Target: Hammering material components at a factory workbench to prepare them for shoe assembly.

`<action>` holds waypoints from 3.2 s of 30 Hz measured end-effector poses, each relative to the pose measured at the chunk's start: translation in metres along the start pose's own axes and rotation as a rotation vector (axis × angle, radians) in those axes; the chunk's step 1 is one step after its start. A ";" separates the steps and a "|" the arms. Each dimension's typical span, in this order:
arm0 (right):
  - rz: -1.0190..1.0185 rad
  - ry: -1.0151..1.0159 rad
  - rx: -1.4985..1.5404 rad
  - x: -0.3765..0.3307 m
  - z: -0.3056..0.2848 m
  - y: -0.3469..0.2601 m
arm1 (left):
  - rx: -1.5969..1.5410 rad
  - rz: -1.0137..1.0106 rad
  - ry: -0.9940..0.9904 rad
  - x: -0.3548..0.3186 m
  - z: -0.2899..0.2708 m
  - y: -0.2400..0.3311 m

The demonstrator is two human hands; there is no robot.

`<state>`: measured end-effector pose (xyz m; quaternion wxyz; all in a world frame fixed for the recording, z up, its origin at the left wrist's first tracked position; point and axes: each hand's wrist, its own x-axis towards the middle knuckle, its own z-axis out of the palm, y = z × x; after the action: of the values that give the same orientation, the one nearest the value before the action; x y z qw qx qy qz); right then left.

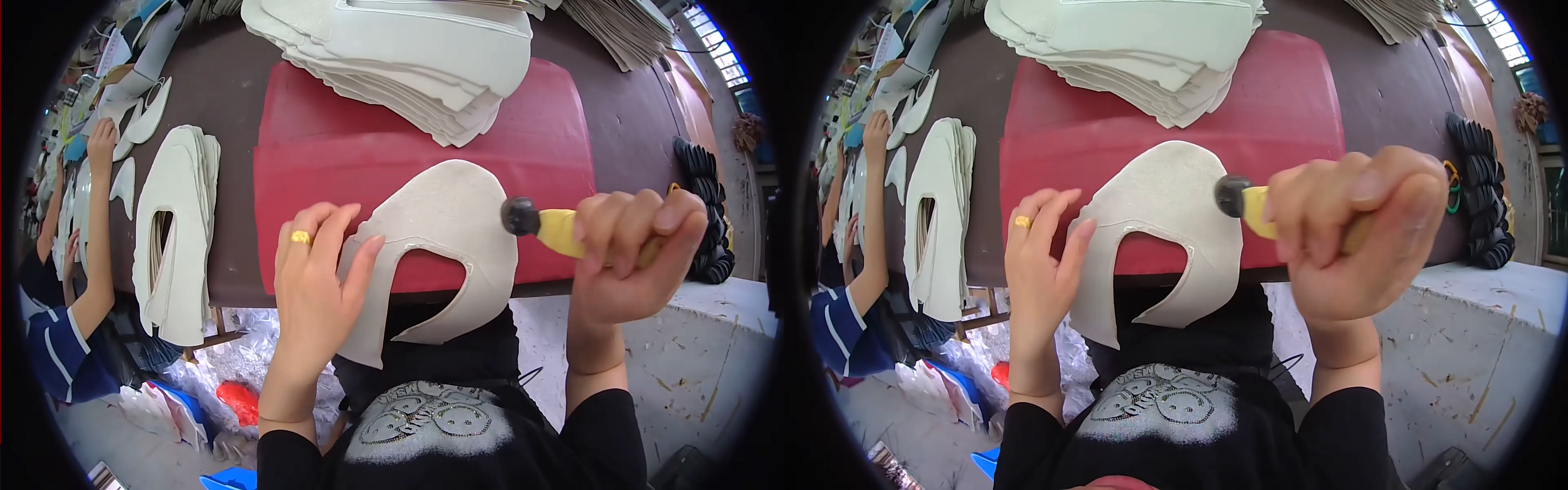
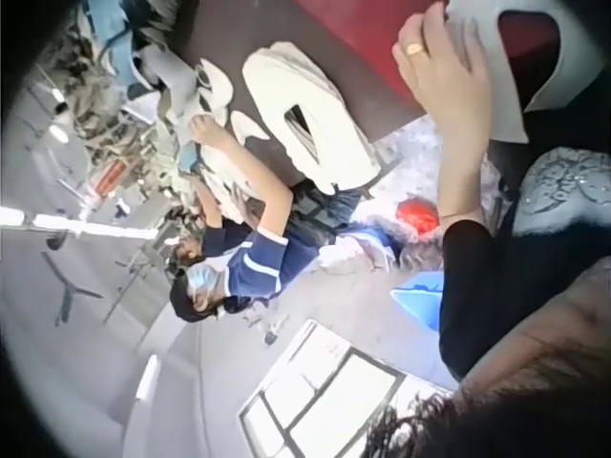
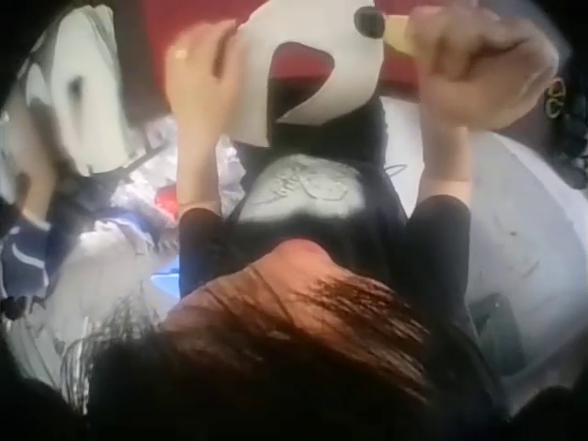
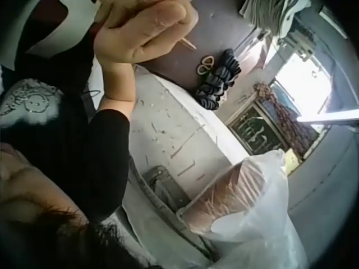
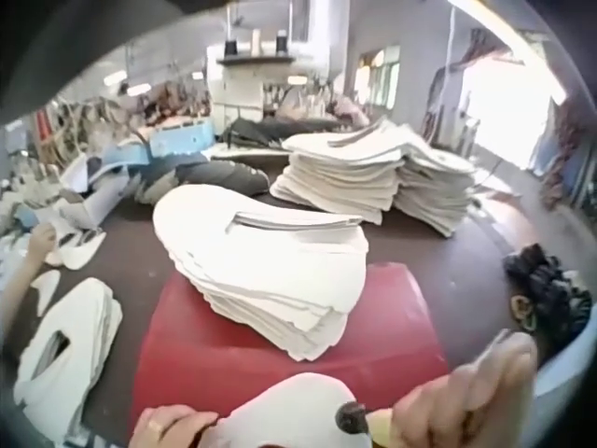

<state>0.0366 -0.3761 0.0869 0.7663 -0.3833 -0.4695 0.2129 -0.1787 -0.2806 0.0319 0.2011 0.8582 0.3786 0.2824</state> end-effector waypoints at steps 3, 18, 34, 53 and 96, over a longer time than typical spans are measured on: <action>0.032 0.173 -0.133 -0.002 -0.025 -0.002 | 0.001 0.042 -0.067 0.014 0.014 0.003; 0.093 0.341 -0.060 -0.002 -0.062 0.010 | -0.407 -0.405 0.266 0.010 -0.167 -0.048; 0.080 0.346 -0.034 -0.002 -0.053 0.028 | -0.665 -0.629 -0.283 0.233 -0.030 -0.126; 0.409 0.174 -0.376 0.039 -0.040 -0.010 | -0.964 -0.973 -0.171 0.337 0.062 -0.187; 0.174 -0.469 -1.079 0.140 0.000 0.076 | -0.140 -0.060 0.196 0.332 -0.014 -0.070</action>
<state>0.1046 -0.2332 0.1055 0.3187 -0.6986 -0.6349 0.0852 -0.0413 0.0185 0.1140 0.2307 0.7986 0.4012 0.3847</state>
